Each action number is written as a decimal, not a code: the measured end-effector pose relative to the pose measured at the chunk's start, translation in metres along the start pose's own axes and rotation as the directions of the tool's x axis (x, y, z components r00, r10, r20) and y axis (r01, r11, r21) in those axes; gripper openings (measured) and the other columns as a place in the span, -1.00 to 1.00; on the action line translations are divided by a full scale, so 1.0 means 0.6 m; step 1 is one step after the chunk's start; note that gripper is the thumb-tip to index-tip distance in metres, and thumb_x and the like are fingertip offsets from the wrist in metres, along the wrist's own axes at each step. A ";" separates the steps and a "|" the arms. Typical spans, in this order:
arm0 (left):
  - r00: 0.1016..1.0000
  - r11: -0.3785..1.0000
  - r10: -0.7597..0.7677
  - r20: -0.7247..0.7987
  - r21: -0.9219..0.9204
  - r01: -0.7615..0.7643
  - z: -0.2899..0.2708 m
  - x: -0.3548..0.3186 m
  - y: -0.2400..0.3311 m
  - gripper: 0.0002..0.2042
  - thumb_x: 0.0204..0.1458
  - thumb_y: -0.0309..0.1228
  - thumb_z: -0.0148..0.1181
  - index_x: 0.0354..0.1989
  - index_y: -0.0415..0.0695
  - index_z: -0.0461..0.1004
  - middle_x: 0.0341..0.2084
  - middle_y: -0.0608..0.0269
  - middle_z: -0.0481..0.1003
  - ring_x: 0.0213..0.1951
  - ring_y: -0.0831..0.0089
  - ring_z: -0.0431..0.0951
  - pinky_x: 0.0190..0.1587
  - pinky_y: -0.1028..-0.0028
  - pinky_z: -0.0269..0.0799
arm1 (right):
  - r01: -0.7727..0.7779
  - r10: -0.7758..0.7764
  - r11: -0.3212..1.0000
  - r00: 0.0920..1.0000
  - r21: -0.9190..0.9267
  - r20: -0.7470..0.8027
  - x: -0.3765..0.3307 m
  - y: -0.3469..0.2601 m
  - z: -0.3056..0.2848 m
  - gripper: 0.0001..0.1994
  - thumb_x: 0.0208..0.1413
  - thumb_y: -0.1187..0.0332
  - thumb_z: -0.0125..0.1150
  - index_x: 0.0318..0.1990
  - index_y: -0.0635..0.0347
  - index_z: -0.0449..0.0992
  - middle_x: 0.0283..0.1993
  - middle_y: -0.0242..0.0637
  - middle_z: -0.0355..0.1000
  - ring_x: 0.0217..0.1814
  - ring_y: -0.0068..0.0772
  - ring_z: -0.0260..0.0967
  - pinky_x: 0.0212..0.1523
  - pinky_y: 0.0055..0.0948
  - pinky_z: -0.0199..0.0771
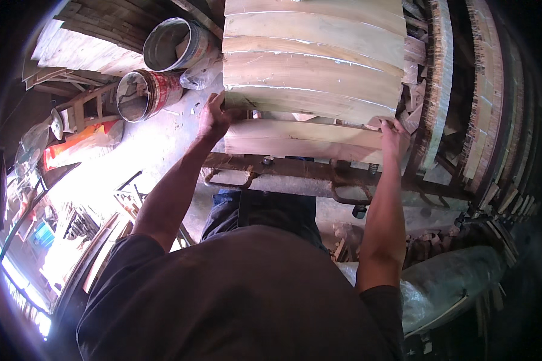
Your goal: The person applies glue to thin wooden strips using a brush, then places each strip onto a stack of wood pieces. The person repeatedly dips the brush into a container and spreads glue along the length of each strip before positioning it.
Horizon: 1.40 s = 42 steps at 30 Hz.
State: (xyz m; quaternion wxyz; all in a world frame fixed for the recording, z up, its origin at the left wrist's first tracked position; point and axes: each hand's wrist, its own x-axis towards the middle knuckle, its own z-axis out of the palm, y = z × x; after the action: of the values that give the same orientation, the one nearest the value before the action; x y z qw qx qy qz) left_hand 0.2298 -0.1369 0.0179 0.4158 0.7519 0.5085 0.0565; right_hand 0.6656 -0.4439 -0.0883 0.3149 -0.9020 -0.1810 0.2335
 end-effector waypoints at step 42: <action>0.968 0.838 -0.174 -0.179 -0.543 0.051 -0.043 -0.057 -0.079 -0.63 0.00 -0.64 0.31 0.04 -0.36 0.50 -0.15 0.18 0.58 -0.17 0.52 0.56 -0.04 0.52 0.48 | -0.096 0.131 0.715 0.991 0.692 0.003 -0.104 -0.176 -0.095 -0.64 0.02 0.58 0.30 0.04 0.35 0.55 -0.03 -0.29 0.52 0.00 -0.47 0.42 0.16 -0.48 0.28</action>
State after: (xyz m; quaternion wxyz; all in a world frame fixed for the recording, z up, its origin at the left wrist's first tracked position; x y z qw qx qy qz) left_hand 0.1665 -0.1434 0.0136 0.5521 0.5639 0.5591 0.2543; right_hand 0.6257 -0.4232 0.0393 0.6172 -0.7344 -0.0178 0.2819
